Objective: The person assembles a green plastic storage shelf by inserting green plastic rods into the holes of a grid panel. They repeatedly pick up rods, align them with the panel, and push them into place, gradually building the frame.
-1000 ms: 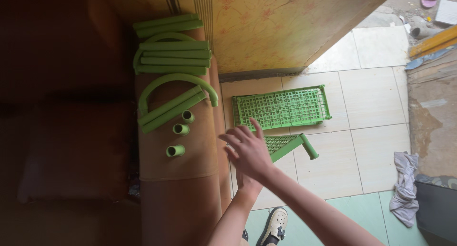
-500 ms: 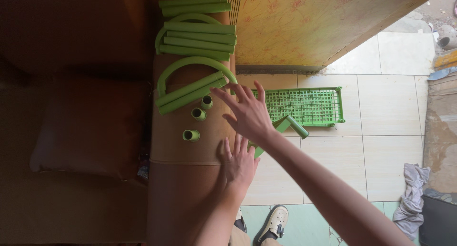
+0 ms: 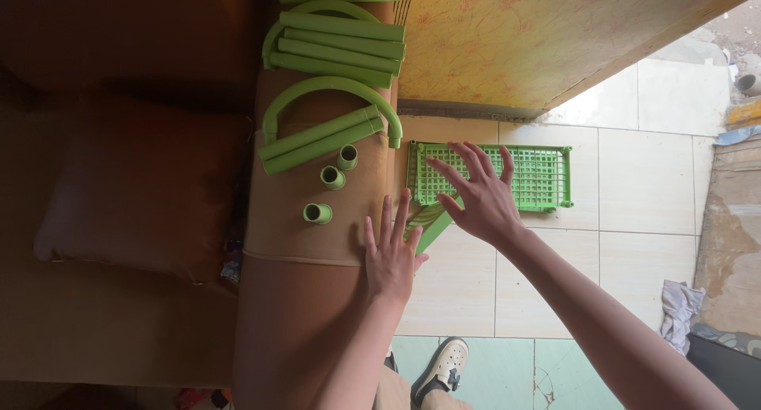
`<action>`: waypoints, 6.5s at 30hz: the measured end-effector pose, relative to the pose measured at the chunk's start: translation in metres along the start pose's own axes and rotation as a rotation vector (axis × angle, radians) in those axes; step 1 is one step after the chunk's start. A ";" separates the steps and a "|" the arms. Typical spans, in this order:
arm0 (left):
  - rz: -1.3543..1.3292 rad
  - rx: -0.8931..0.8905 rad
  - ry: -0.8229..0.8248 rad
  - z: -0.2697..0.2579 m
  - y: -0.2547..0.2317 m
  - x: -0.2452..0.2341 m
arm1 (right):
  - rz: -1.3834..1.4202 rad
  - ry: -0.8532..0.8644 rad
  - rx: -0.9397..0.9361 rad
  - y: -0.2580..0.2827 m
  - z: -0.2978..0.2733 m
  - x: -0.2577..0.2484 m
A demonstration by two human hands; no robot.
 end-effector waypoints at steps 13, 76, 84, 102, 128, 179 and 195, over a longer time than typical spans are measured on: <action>-0.015 -0.068 0.176 0.002 0.003 0.017 | 0.159 -0.123 -0.195 0.087 0.086 -0.033; -0.668 -0.292 0.028 0.056 -0.121 -0.002 | 0.401 -0.050 0.229 -0.134 -0.178 -0.051; -0.723 -0.238 -0.071 0.068 -0.140 -0.050 | 0.404 -0.021 0.296 -0.134 -0.178 -0.099; -0.759 -0.129 -0.231 0.073 -0.232 -0.243 | 0.284 -0.323 0.267 -0.130 -0.212 -0.295; -0.820 -0.186 -0.267 -0.007 -0.251 -0.301 | 0.252 -0.379 0.099 -0.067 -0.265 -0.380; -0.704 0.005 -0.319 -0.009 -0.271 -0.328 | 0.154 -0.317 0.070 -0.075 -0.268 -0.387; -0.677 0.032 -0.187 -0.017 -0.262 -0.298 | 0.303 -0.076 0.109 -0.076 -0.263 -0.347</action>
Point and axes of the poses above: each hand's wrist, its own z-axis towards the middle knuckle, its own x-axis out of the palm, y = z × x, the point moved 10 cm from there along z, towards the middle knuckle
